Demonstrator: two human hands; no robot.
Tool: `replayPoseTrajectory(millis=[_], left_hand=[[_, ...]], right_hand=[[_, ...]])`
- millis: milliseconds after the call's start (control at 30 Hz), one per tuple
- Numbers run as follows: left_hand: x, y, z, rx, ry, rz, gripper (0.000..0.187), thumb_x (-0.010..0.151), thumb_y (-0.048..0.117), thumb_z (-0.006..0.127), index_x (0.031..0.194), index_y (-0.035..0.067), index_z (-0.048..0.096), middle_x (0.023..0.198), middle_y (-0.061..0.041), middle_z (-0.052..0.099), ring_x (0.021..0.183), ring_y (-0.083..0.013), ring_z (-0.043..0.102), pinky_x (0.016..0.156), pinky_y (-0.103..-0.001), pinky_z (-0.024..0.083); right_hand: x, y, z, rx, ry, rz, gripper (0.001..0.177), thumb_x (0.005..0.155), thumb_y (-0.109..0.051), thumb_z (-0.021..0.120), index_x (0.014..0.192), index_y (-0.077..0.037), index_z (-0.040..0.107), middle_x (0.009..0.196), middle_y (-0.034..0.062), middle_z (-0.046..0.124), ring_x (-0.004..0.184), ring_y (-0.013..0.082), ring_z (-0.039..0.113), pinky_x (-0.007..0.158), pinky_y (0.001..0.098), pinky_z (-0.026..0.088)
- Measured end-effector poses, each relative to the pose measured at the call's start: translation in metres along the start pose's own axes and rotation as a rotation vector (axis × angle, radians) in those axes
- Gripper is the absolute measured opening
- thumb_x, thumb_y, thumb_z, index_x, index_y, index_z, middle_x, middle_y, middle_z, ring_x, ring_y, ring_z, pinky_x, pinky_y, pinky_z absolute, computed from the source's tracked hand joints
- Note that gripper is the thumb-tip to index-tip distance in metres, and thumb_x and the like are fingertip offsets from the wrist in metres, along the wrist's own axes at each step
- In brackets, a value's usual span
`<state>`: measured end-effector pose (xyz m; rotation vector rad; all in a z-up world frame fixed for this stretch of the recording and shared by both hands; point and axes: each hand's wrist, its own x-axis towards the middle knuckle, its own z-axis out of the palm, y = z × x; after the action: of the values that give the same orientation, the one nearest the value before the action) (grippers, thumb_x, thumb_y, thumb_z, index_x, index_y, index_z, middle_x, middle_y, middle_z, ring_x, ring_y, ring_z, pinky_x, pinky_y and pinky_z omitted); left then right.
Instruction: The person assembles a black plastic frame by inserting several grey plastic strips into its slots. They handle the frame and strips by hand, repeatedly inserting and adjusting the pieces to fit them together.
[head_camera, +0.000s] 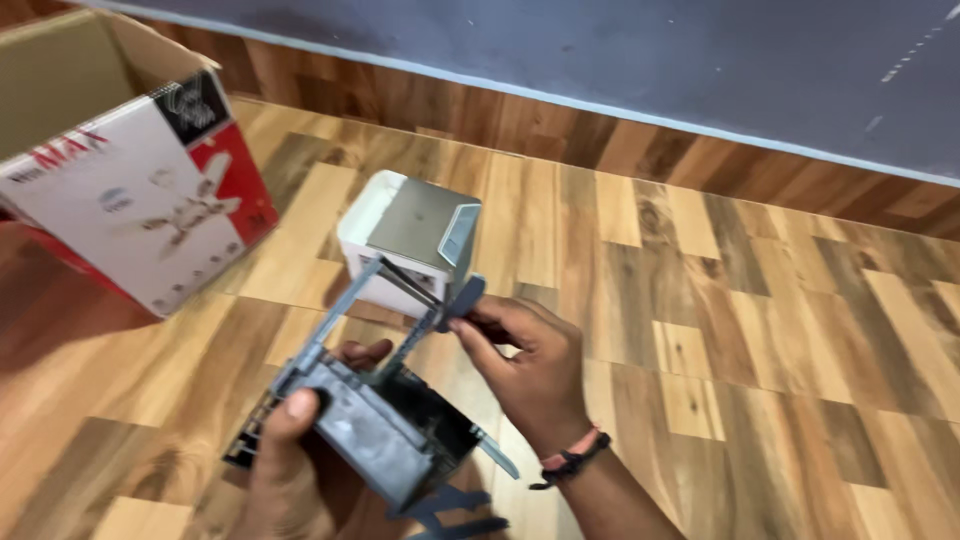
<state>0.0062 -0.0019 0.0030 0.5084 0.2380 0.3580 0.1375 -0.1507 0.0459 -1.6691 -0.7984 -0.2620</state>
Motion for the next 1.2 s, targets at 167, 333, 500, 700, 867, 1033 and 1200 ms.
replayPoseTrajectory(millis=[167,333,500,700,867,1033,1200], left_hand=[[0.006,0.004,-0.007,0.118,0.011,0.004,0.071,0.072,0.045,0.076,0.128,0.004,0.058,0.132,-0.016,0.066,0.115,-0.0287,0.065,0.1,-0.051,0.052],[0.005,0.007,-0.007,0.138,0.013,0.01,0.071,0.073,0.045,0.076,0.128,0.004,0.058,0.133,-0.014,0.065,0.114,-0.0272,0.065,0.099,-0.048,0.052],[0.005,0.005,-0.013,0.122,-0.007,0.052,0.075,0.074,0.044,0.082,0.13,0.002,0.057,0.132,-0.019,0.065,0.111,-0.0314,0.067,0.095,-0.052,0.055],[0.016,0.02,-0.024,0.088,-0.097,0.018,0.087,0.075,0.046,0.079,0.14,-0.004,0.052,0.139,-0.027,0.062,0.118,-0.0408,0.064,0.1,-0.06,0.049],[0.015,0.02,-0.029,0.273,0.131,0.145,0.084,0.077,0.049,0.079,0.138,-0.002,0.054,0.127,-0.027,0.062,0.131,-0.0385,0.064,0.108,-0.06,0.044],[0.012,0.022,-0.028,0.192,0.019,0.08,0.077,0.08,0.05,0.082,0.135,0.002,0.059,0.13,-0.014,0.064,0.126,-0.0316,0.061,0.115,-0.053,0.045],[-0.019,0.027,-0.02,0.088,-0.031,-0.008,0.067,0.076,0.05,0.082,0.129,0.012,0.066,0.118,-0.008,0.07,0.114,-0.0263,0.067,0.109,-0.052,0.05]], right_hand=[[-0.002,0.005,-0.002,-0.025,-0.003,0.036,0.017,0.085,-0.003,0.081,0.101,-0.001,0.077,0.095,0.0072,0.079,0.083,0.0127,0.078,0.072,0.0252,0.065],[-0.001,0.005,0.0,0.005,-0.015,0.05,0.018,0.086,-0.004,0.08,0.103,-0.001,0.077,0.096,0.0069,0.079,0.084,0.012,0.078,0.073,0.025,0.065],[-0.002,0.003,0.002,-0.019,-0.021,0.034,0.018,0.085,-0.004,0.082,0.102,-0.001,0.077,0.095,0.0076,0.079,0.083,0.0135,0.078,0.073,0.0256,0.064],[-0.004,0.003,0.002,-0.047,-0.038,-0.033,0.021,0.087,-0.009,0.083,0.105,-0.001,0.075,0.098,0.0093,0.077,0.085,0.0158,0.078,0.073,0.0265,0.065],[-0.008,0.001,0.001,-0.056,-0.119,0.017,0.02,0.093,-0.014,0.08,0.111,-0.006,0.077,0.102,0.0082,0.078,0.089,0.015,0.078,0.076,0.0255,0.065],[-0.015,0.0,0.005,-0.008,-0.088,0.014,0.022,0.092,-0.011,0.079,0.113,-0.005,0.075,0.106,0.0083,0.076,0.094,0.014,0.078,0.081,0.0247,0.067],[-0.043,-0.014,0.007,0.136,-0.121,0.109,0.022,0.093,-0.008,0.076,0.115,-0.004,0.074,0.105,0.0075,0.078,0.095,0.0132,0.078,0.081,0.0246,0.066]])
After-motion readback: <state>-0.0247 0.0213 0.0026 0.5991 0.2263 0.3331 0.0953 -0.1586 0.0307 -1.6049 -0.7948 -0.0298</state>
